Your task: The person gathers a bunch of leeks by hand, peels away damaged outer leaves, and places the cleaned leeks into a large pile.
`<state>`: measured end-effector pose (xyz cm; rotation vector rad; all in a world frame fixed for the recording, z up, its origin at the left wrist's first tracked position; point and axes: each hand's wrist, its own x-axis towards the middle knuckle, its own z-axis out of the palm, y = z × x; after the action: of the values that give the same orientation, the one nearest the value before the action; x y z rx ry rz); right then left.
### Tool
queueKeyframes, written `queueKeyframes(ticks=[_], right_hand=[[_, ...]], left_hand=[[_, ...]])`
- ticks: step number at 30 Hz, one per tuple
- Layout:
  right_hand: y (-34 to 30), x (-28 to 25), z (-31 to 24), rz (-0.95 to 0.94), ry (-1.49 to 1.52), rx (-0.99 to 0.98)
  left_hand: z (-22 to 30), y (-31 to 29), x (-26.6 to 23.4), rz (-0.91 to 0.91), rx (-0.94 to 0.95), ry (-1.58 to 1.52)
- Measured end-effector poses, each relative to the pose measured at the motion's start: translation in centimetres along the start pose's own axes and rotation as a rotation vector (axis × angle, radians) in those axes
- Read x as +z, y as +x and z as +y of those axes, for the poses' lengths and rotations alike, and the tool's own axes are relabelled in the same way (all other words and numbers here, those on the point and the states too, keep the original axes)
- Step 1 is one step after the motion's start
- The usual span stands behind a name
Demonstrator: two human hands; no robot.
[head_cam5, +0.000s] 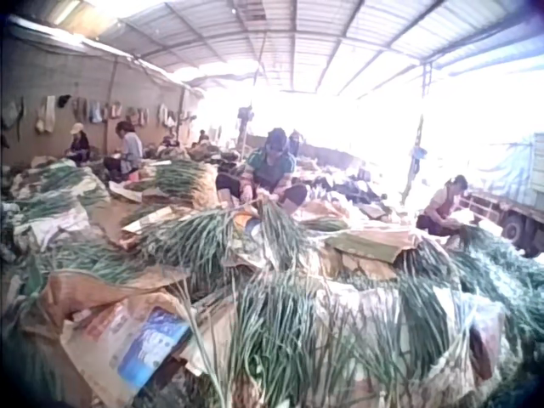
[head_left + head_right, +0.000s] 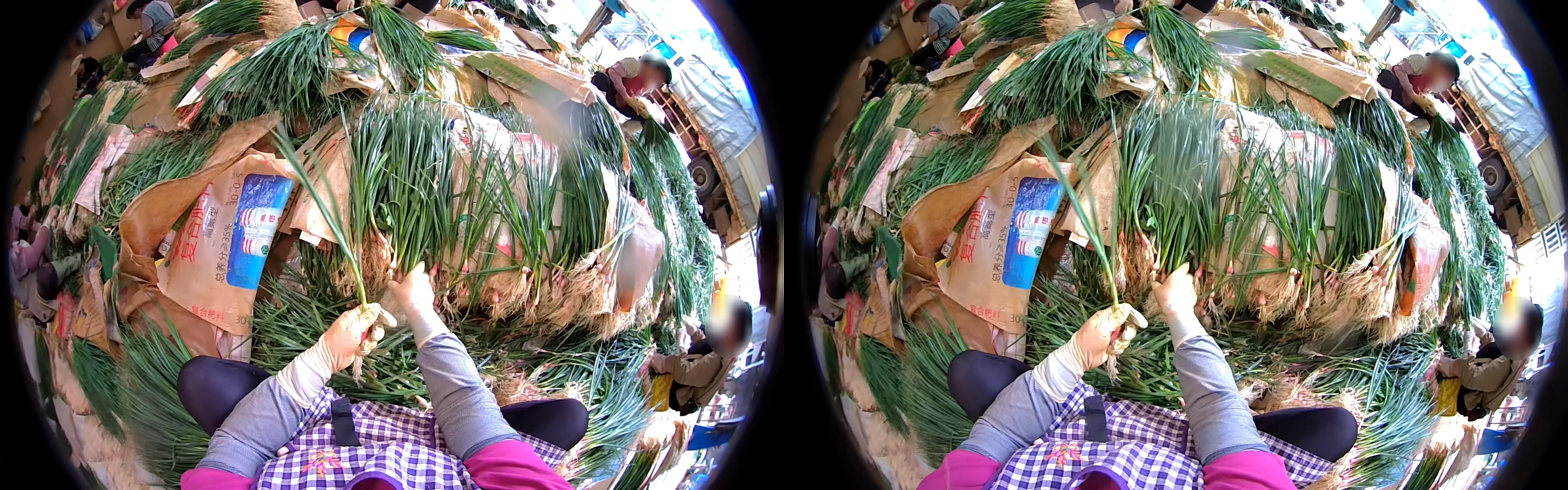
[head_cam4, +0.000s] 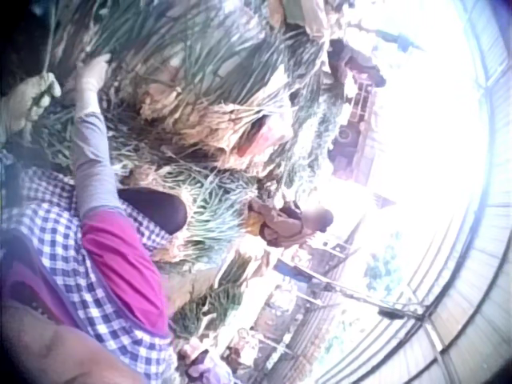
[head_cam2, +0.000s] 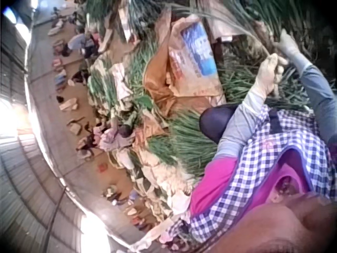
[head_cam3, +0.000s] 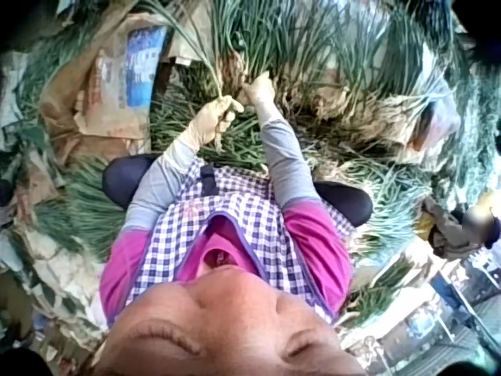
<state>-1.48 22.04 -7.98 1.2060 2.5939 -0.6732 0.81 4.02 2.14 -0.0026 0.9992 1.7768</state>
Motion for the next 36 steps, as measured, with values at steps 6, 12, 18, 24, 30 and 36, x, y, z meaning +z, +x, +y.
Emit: queueKeyframes(ticks=[6,12,18,24,30,36], right_hand=[[-2.5,-13.6,1.3,0.065,0.848,-0.304],[1.2,-16.7,6.3,0.122,0.273,-0.104],[1.3,-13.1,9.6,0.123,0.544,-0.158],[-6.6,-10.7,5.9,-0.367,1.220,-0.192],[-11.2,-7.1,3.8,-0.735,1.331,-0.080],[-10.1,-4.1,2.4,-0.076,0.708,-0.302]], left_hand=[[1.3,-1.8,1.1,-0.048,0.235,0.139],[-1.0,0.6,1.6,-0.070,0.158,0.042],[-2.3,1.4,1.4,0.008,-0.017,0.056],[-2.6,0.9,1.0,0.126,0.075,0.170],[-4.3,1.9,0.2,0.155,0.069,0.216],[-5.0,1.7,-0.3,0.256,0.097,0.316]])
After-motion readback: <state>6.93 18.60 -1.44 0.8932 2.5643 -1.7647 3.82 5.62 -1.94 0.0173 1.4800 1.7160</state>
